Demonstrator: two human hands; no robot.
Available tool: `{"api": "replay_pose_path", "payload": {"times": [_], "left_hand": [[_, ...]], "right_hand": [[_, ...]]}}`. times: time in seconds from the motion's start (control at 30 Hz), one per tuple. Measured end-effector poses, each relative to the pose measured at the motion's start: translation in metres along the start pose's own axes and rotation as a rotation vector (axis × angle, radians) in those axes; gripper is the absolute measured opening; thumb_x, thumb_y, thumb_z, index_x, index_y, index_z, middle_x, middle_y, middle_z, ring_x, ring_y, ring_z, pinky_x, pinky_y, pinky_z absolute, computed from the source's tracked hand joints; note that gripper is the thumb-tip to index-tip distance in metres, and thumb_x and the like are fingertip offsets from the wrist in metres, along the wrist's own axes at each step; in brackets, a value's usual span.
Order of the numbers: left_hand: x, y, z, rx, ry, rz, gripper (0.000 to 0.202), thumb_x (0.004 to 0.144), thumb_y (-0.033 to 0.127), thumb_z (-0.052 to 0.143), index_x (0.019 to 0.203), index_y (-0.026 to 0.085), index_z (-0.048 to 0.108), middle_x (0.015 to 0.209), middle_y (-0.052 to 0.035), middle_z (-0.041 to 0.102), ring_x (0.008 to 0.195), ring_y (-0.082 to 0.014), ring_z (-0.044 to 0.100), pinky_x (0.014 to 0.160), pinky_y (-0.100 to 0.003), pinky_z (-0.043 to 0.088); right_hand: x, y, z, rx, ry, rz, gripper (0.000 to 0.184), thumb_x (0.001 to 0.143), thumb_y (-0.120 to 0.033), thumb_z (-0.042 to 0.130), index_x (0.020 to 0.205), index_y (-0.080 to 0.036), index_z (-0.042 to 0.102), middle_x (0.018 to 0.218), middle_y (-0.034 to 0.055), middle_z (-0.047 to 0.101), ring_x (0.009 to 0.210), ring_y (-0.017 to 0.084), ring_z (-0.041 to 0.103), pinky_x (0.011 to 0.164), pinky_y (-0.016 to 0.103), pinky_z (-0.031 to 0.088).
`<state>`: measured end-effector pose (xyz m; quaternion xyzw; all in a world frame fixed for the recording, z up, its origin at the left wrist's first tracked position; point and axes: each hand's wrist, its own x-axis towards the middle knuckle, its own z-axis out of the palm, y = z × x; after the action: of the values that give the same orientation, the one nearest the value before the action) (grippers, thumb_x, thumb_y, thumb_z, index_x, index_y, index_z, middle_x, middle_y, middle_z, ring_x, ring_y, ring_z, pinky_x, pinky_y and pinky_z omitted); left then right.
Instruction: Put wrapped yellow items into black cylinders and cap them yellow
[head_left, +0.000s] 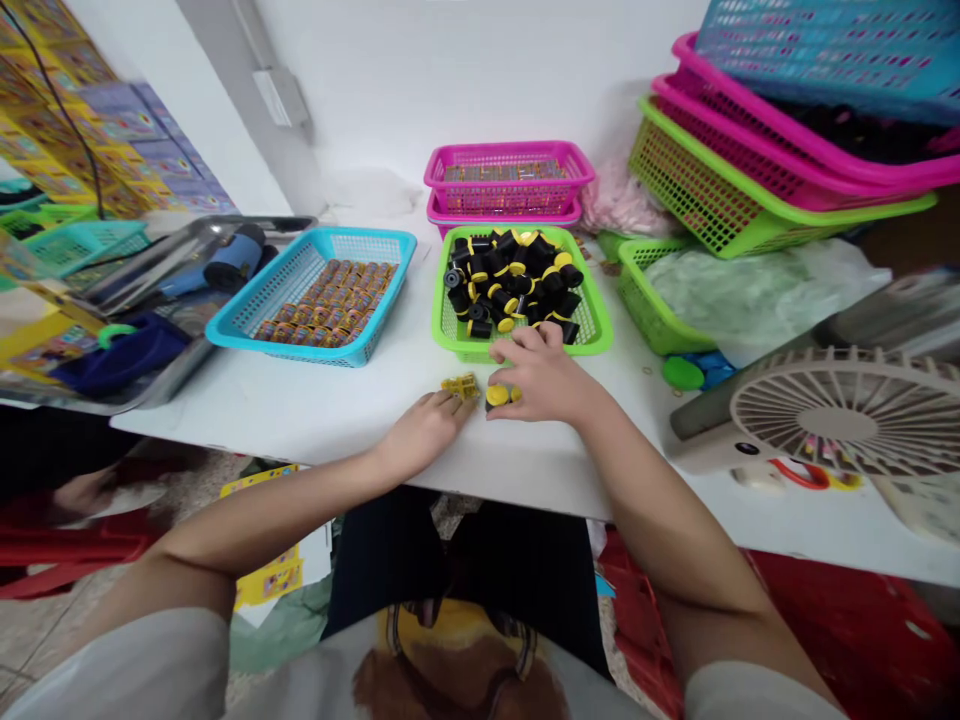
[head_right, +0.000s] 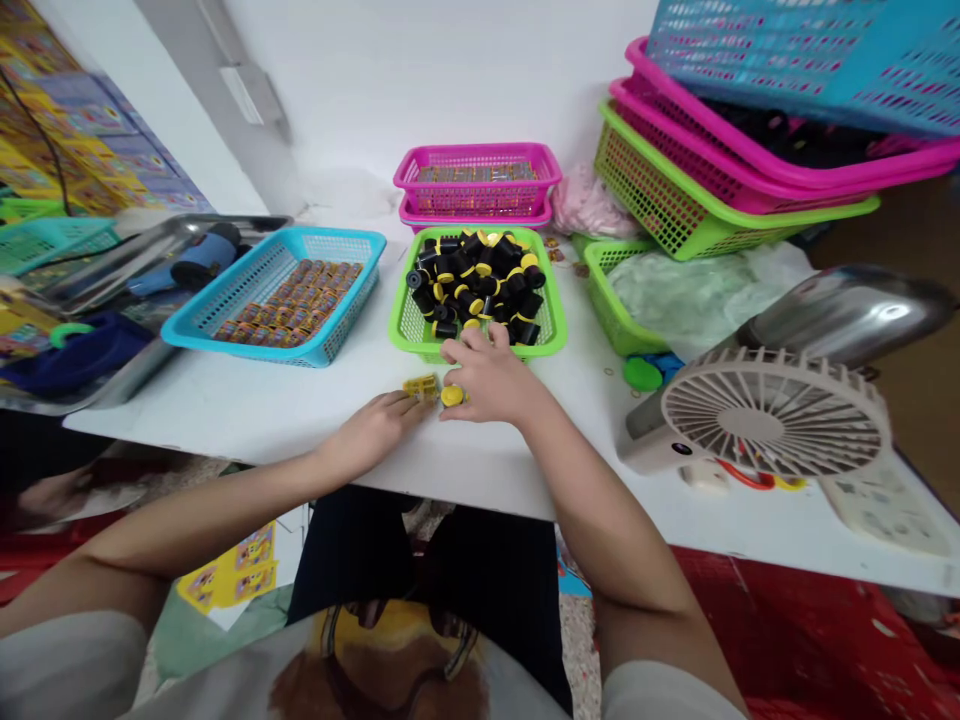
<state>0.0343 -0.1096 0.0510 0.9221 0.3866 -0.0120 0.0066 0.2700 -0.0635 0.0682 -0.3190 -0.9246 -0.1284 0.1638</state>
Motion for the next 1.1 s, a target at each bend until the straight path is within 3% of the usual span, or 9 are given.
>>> {"api": "replay_pose_path", "payload": {"times": [0.13, 0.23, 0.43, 0.53, 0.67, 0.77, 0.9, 1.03, 1.1], "left_hand": [[0.001, 0.001, -0.003, 0.066, -0.042, 0.006, 0.050, 0.103, 0.006, 0.038, 0.151, 0.012, 0.048, 0.124, -0.0161, 0.072, 0.116, -0.0278, 0.070, 0.102, -0.042, 0.058], [0.003, -0.001, 0.001, 0.038, 0.005, -0.005, 0.050, 0.102, 0.007, 0.041, 0.151, 0.015, 0.048, 0.132, -0.0166, 0.069, 0.123, -0.0275, 0.068, 0.104, -0.042, 0.057], [0.008, -0.003, 0.002, -0.001, 0.045, -0.023, 0.045, 0.104, 0.013, 0.041, 0.148, 0.014, 0.051, 0.130, -0.0188, 0.071, 0.122, -0.0284, 0.068, 0.105, -0.043, 0.056], [0.008, -0.002, -0.002, 0.053, 0.028, -0.014, 0.055, 0.101, 0.007, 0.036, 0.156, 0.014, 0.043, 0.133, -0.0199, 0.070, 0.121, -0.0285, 0.070, 0.102, -0.044, 0.057], [0.004, -0.006, -0.007, -0.047, 0.036, -0.069, 0.061, 0.100, 0.007, 0.038, 0.160, 0.020, 0.038, 0.115, -0.0118, 0.076, 0.102, -0.0222, 0.075, 0.089, -0.033, 0.060], [0.001, -0.010, -0.019, -0.205, 0.248, -0.157, 0.049, 0.100, 0.016, 0.049, 0.149, 0.021, 0.056, 0.103, -0.0076, 0.079, 0.088, -0.0190, 0.076, 0.081, -0.028, 0.060], [0.014, -0.014, -0.048, -0.546, 0.539, -0.076, 0.026, 0.090, 0.019, 0.061, 0.108, 0.019, 0.080, 0.106, -0.0076, 0.079, 0.089, -0.0158, 0.075, 0.081, -0.025, 0.062], [0.052, -0.020, -0.063, -0.936, 0.519, -0.070, 0.010, 0.076, 0.022, 0.076, 0.082, 0.017, 0.081, 0.093, -0.0064, 0.079, 0.082, -0.0153, 0.075, 0.070, -0.023, 0.062], [0.068, -0.021, -0.058, -1.120, 0.511, -0.104, 0.020, 0.071, 0.030, 0.085, 0.083, 0.014, 0.080, 0.085, -0.0068, 0.079, 0.075, -0.0170, 0.076, 0.069, -0.026, 0.063]], "right_hand": [[-0.001, 0.002, -0.004, 0.073, -0.060, 0.022, 0.030, 0.073, -0.050, 0.089, 0.087, -0.025, 0.081, 0.116, 0.0070, 0.065, 0.113, 0.030, 0.046, 0.100, 0.051, 0.026], [-0.002, 0.005, -0.012, 0.149, -0.036, 0.041, 0.028, 0.075, -0.052, 0.088, 0.083, -0.027, 0.079, 0.114, 0.0052, 0.067, 0.117, 0.031, 0.048, 0.101, 0.052, 0.028], [0.001, 0.013, -0.026, 0.205, 0.335, 0.201, 0.036, 0.084, -0.062, 0.077, 0.101, -0.031, 0.077, 0.108, 0.0047, 0.071, 0.118, 0.031, 0.052, 0.102, 0.051, 0.035], [0.000, 0.010, -0.018, 0.282, 0.467, 0.263, 0.037, 0.085, -0.063, 0.075, 0.104, -0.031, 0.077, 0.102, 0.0047, 0.071, 0.110, 0.028, 0.057, 0.100, 0.049, 0.042], [-0.009, 0.003, -0.006, 0.351, 0.665, 0.307, 0.033, 0.087, -0.058, 0.074, 0.103, -0.029, 0.074, 0.099, 0.0047, 0.071, 0.099, 0.025, 0.064, 0.095, 0.048, 0.049], [-0.017, 0.001, -0.004, 0.411, 0.793, 0.341, 0.032, 0.088, -0.056, 0.073, 0.104, -0.028, 0.071, 0.101, 0.0060, 0.070, 0.100, 0.025, 0.067, 0.094, 0.050, 0.052], [-0.021, 0.007, -0.001, 0.615, 0.871, 0.463, 0.035, 0.093, -0.056, 0.066, 0.111, -0.026, 0.066, 0.106, 0.0069, 0.068, 0.089, 0.020, 0.067, 0.078, 0.041, 0.058], [-0.020, 0.014, 0.008, 0.725, 0.889, 0.507, 0.039, 0.093, -0.058, 0.068, 0.116, -0.027, 0.063, 0.089, 0.0006, 0.066, 0.074, 0.014, 0.064, 0.068, 0.033, 0.058], [-0.020, 0.016, 0.011, 0.785, 0.885, 0.523, 0.039, 0.093, -0.059, 0.069, 0.116, -0.027, 0.064, 0.089, 0.0005, 0.067, 0.073, 0.014, 0.065, 0.066, 0.032, 0.059]]}}
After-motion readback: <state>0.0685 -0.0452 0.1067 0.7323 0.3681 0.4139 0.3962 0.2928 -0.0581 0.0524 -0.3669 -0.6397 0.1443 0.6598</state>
